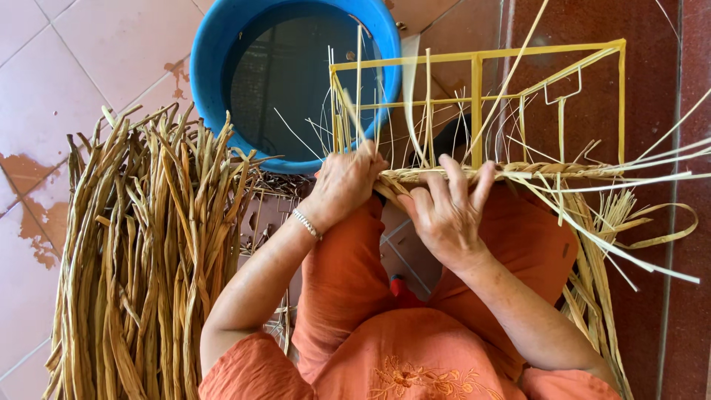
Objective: The person weaves dried palm leaves into a rectangular basket frame using a yellow metal jig. They interlace the leaves by hand, occasionally using scissors to trim excess material.
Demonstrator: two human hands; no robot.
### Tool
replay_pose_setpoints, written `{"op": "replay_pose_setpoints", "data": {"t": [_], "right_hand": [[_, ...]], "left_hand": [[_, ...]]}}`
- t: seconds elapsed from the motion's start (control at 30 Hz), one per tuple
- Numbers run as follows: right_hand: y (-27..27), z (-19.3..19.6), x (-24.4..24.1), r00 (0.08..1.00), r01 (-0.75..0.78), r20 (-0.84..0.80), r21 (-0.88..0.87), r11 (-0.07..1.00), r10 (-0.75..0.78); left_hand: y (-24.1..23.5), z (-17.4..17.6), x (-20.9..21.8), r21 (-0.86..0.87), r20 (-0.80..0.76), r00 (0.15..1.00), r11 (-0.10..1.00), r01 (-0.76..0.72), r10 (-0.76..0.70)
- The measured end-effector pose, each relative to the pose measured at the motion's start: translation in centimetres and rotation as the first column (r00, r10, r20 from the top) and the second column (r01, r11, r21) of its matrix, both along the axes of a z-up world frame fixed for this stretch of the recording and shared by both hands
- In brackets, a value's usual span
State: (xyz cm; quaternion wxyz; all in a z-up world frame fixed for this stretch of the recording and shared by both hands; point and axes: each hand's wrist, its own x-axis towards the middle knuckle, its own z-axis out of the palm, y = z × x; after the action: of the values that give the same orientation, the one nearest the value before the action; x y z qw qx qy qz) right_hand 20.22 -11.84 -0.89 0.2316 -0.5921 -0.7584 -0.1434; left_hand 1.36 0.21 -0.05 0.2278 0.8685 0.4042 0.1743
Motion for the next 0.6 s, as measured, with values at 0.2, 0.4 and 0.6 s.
{"op": "replay_pose_setpoints", "data": {"t": [0.2, 0.4, 0.6], "right_hand": [[-2.8, -1.2, 1.3, 0.993, 0.058, 0.102, 0.068, 0.996, -0.065], [-3.6, -1.4, 1.9, 0.993, 0.042, 0.096, 0.192, 0.980, -0.062], [-4.5, -0.8, 1.7, 0.994, 0.077, -0.082, 0.043, 0.996, -0.073]], "left_hand": [[0.9, 0.7, 0.5, -0.154, 0.184, 0.980, 0.987, -0.043, 0.071], [-0.5, 2.8, -2.3, -0.229, 0.295, 0.953, 0.963, 0.140, -0.069], [-0.5, 2.2, -1.0, -0.151, 0.159, 0.987, 0.988, 0.035, -0.011]]}}
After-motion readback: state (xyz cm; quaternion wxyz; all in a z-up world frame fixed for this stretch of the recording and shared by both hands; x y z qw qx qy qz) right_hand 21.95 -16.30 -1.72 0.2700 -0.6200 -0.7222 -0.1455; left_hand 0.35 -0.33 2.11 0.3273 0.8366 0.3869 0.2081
